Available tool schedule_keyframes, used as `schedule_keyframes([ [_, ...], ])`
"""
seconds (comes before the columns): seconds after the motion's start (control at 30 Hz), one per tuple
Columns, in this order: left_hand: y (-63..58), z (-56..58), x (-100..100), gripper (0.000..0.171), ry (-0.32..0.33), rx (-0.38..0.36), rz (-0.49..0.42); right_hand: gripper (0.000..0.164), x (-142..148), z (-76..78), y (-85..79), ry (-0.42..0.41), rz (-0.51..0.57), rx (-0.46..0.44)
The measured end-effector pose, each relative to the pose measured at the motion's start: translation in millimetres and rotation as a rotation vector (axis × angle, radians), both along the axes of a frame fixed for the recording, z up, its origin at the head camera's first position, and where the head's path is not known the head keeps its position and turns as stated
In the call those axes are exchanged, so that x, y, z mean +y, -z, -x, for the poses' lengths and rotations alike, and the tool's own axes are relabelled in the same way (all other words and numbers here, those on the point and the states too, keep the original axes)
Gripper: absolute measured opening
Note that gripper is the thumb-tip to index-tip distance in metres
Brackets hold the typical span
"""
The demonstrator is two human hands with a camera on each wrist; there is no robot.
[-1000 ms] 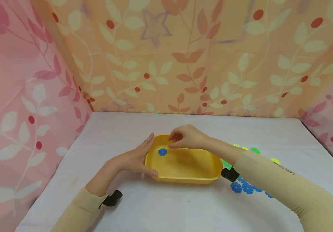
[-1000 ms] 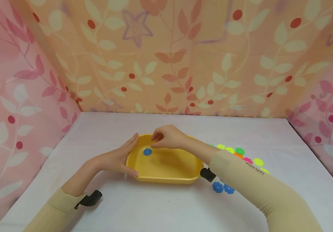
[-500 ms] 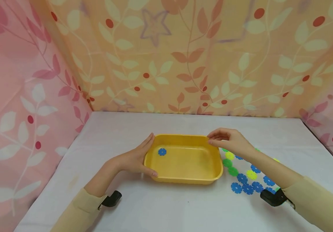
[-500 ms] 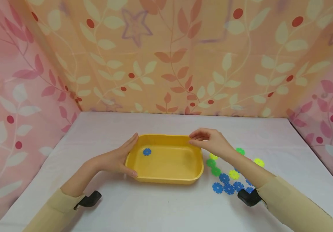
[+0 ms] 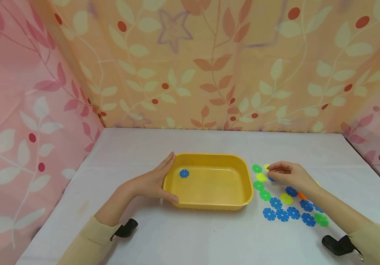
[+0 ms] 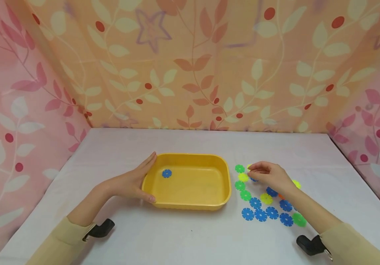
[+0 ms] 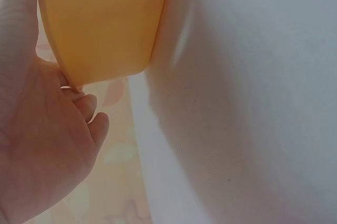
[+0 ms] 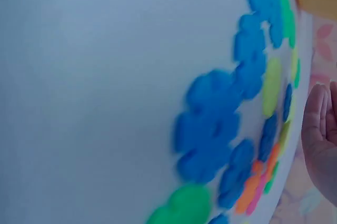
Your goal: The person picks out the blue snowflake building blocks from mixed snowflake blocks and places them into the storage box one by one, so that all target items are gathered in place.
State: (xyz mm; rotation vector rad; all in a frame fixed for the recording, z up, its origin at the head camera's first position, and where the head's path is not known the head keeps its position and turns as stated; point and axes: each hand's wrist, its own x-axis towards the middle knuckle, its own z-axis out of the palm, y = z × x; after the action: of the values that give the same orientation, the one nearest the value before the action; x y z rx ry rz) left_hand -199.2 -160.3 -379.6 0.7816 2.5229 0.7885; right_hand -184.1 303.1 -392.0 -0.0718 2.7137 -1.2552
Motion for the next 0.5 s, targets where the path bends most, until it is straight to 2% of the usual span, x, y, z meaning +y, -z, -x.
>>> schedule_keyframes([
  [0.13,-1.7,-0.8,0.5,0.138,0.001,-0.002,0.000,0.055,14.0,-2.4,9.3,0.028,-0.097,-0.004],
  [0.3,-3.2,-1.3,1.1,0.138,0.000,-0.007,0.001,0.050,22.9,-6.2,13.3,0.012,-0.220,0.033],
  [0.5,-3.8,-1.7,0.7,0.138,-0.002,-0.007,0.002,0.048,23.3,-6.5,16.3,0.012,-0.281,0.069],
])
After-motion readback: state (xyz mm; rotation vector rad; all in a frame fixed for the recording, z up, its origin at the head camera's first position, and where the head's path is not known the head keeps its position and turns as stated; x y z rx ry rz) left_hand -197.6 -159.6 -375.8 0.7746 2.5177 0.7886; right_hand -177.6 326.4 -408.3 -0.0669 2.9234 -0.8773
